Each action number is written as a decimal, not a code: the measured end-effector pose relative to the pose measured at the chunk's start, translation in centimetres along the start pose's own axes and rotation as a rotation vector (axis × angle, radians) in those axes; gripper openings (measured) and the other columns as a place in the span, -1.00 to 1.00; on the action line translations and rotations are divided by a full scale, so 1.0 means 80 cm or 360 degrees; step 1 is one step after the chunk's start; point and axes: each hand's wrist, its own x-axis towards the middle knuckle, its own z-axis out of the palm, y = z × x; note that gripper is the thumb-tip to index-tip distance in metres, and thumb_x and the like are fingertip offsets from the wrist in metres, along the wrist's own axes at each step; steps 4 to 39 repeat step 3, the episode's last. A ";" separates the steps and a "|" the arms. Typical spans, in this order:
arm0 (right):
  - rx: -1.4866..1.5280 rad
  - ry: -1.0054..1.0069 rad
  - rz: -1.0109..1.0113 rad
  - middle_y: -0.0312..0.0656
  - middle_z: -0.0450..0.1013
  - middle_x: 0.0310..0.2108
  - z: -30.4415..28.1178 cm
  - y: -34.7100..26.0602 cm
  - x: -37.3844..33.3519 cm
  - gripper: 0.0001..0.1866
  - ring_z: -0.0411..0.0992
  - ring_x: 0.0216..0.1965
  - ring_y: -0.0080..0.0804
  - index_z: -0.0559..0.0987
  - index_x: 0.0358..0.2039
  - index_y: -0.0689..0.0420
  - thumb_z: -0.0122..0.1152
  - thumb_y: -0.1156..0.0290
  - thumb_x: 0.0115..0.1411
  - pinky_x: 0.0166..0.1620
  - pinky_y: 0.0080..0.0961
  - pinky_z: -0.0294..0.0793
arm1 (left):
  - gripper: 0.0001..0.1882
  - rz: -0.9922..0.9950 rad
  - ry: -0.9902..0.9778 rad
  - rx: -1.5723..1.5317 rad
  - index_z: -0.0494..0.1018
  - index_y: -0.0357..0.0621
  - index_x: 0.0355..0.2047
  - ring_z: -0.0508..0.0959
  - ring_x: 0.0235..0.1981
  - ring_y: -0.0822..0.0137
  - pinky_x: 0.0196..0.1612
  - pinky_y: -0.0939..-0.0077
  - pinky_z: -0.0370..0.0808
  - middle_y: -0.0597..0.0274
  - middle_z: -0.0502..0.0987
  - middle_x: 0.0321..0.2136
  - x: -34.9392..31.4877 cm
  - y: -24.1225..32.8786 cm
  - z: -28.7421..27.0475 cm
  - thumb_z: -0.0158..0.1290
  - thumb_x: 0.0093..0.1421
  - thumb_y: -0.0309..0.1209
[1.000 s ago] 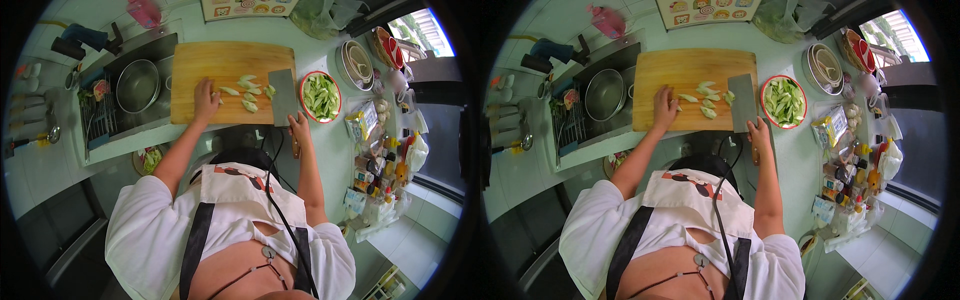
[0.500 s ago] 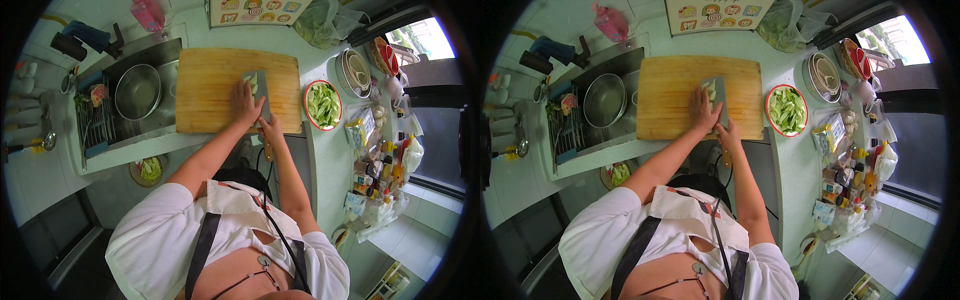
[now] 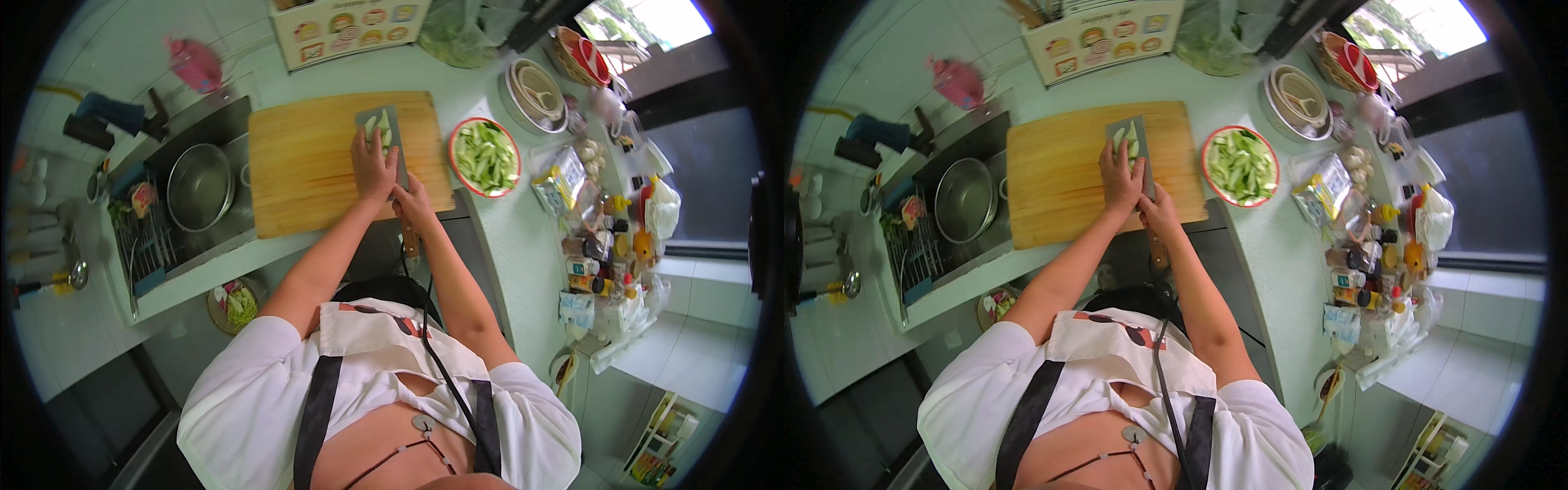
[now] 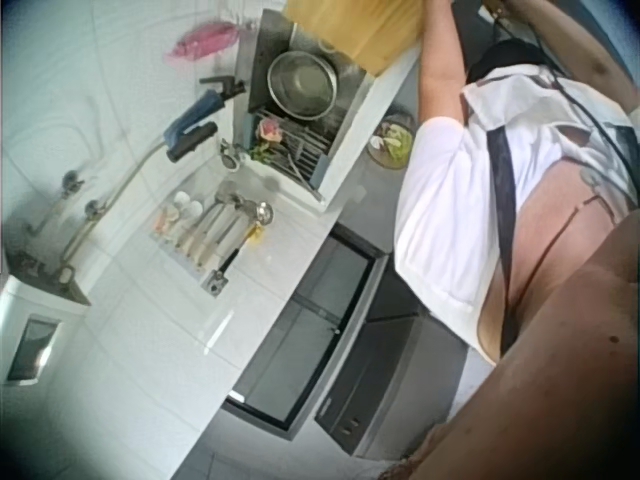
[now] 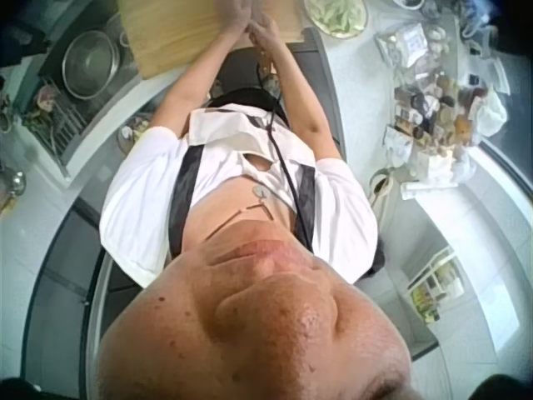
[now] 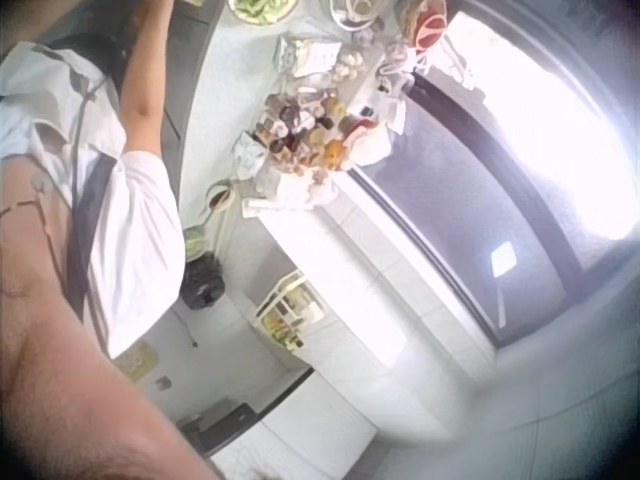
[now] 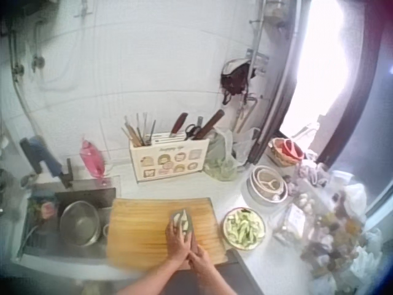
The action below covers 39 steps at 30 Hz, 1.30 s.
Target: The person uses a large knife to slice green vegetables on a wooden cutting board by hand and puts the pieces into a bowl.
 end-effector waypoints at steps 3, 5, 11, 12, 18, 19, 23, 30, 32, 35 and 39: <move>0.0126 0.0072 0.0030 -0.29 0.34 -0.60 -0.045 -0.015 -0.011 -0.80 0.23 -0.73 -0.62 0.33 -0.16 0.13 -0.01 0.45 0.19 -0.69 -0.67 0.20 | -0.45 0.0020 -0.0129 -0.0045 0.23 -0.17 0.06 0.18 0.10 -0.17 0.11 0.04 0.18 -0.19 0.15 0.10 0.001 0.044 0.030 0.07 0.10 -0.24; 0.0126 0.0072 0.0030 -0.29 0.34 -0.60 -0.045 -0.015 -0.011 -0.80 0.23 -0.73 -0.62 0.33 -0.16 0.13 -0.01 0.45 0.19 -0.69 -0.67 0.20 | -0.45 0.0020 -0.0129 -0.0045 0.23 -0.17 0.06 0.18 0.10 -0.17 0.11 0.04 0.18 -0.19 0.15 0.10 0.001 0.044 0.030 0.07 0.10 -0.24; 0.0126 0.0072 0.0030 -0.29 0.34 -0.60 -0.045 -0.015 -0.011 -0.80 0.23 -0.73 -0.62 0.33 -0.16 0.13 -0.01 0.45 0.19 -0.69 -0.67 0.20 | -0.45 0.0020 -0.0129 -0.0045 0.23 -0.17 0.06 0.18 0.10 -0.17 0.11 0.04 0.18 -0.19 0.15 0.10 0.001 0.044 0.030 0.07 0.10 -0.24; 0.0126 0.0072 0.0030 -0.29 0.34 -0.60 -0.045 -0.015 -0.011 -0.80 0.23 -0.73 -0.62 0.33 -0.16 0.13 -0.01 0.45 0.19 -0.69 -0.67 0.20 | -0.45 0.0020 -0.0129 -0.0045 0.23 -0.17 0.06 0.18 0.10 -0.17 0.11 0.04 0.18 -0.19 0.15 0.10 0.001 0.044 0.030 0.07 0.10 -0.24; 0.0126 0.0072 0.0030 -0.29 0.34 -0.60 -0.045 -0.015 -0.011 -0.80 0.23 -0.73 -0.62 0.33 -0.16 0.13 -0.01 0.45 0.19 -0.69 -0.67 0.20 | -0.45 0.0020 -0.0129 -0.0045 0.23 -0.17 0.06 0.18 0.10 -0.17 0.11 0.04 0.18 -0.19 0.15 0.10 0.001 0.044 0.030 0.07 0.10 -0.24; 0.0126 0.0072 0.0030 -0.29 0.34 -0.60 -0.045 -0.015 -0.011 -0.80 0.23 -0.73 -0.62 0.33 -0.16 0.13 -0.01 0.45 0.19 -0.69 -0.67 0.20 | -0.45 0.0020 -0.0129 -0.0045 0.23 -0.17 0.06 0.18 0.10 -0.17 0.11 0.04 0.18 -0.19 0.15 0.10 0.001 0.044 0.030 0.07 0.10 -0.24; 0.0126 0.0072 0.0030 -0.29 0.34 -0.60 -0.045 -0.015 -0.011 -0.80 0.23 -0.73 -0.62 0.33 -0.16 0.13 -0.01 0.45 0.19 -0.69 -0.67 0.20 | -0.45 0.0020 -0.0129 -0.0045 0.23 -0.17 0.06 0.18 0.10 -0.17 0.11 0.04 0.18 -0.19 0.15 0.10 0.001 0.044 0.030 0.07 0.10 -0.24; 0.0126 0.0072 0.0030 -0.29 0.34 -0.60 -0.045 -0.015 -0.011 -0.80 0.23 -0.73 -0.62 0.33 -0.16 0.13 -0.01 0.45 0.19 -0.69 -0.67 0.20 | -0.45 0.0020 -0.0129 -0.0045 0.23 -0.17 0.06 0.18 0.10 -0.17 0.11 0.04 0.18 -0.19 0.15 0.10 0.001 0.044 0.030 0.07 0.10 -0.24; 0.0126 0.0072 0.0030 -0.29 0.34 -0.60 -0.045 -0.015 -0.011 -0.80 0.23 -0.73 -0.62 0.33 -0.16 0.13 -0.01 0.45 0.19 -0.69 -0.67 0.20 | -0.45 0.0020 -0.0129 -0.0045 0.23 -0.17 0.06 0.18 0.10 -0.17 0.11 0.04 0.18 -0.19 0.15 0.10 0.001 0.044 0.030 0.07 0.10 -0.24; 0.0126 0.0072 0.0030 -0.29 0.34 -0.60 -0.045 -0.015 -0.011 -0.80 0.23 -0.73 -0.62 0.33 -0.16 0.13 -0.01 0.45 0.19 -0.69 -0.67 0.20 | -0.45 0.0020 -0.0129 -0.0045 0.23 -0.17 0.06 0.18 0.10 -0.17 0.11 0.04 0.18 -0.19 0.15 0.10 0.001 0.044 0.030 0.07 0.10 -0.24; 0.0126 0.0072 0.0030 -0.29 0.34 -0.60 -0.045 -0.015 -0.011 -0.80 0.23 -0.73 -0.62 0.33 -0.16 0.13 -0.01 0.45 0.19 -0.69 -0.67 0.20 | -0.45 0.0020 -0.0129 -0.0045 0.23 -0.17 0.06 0.18 0.10 -0.17 0.11 0.04 0.18 -0.19 0.15 0.10 0.001 0.044 0.030 0.07 0.10 -0.24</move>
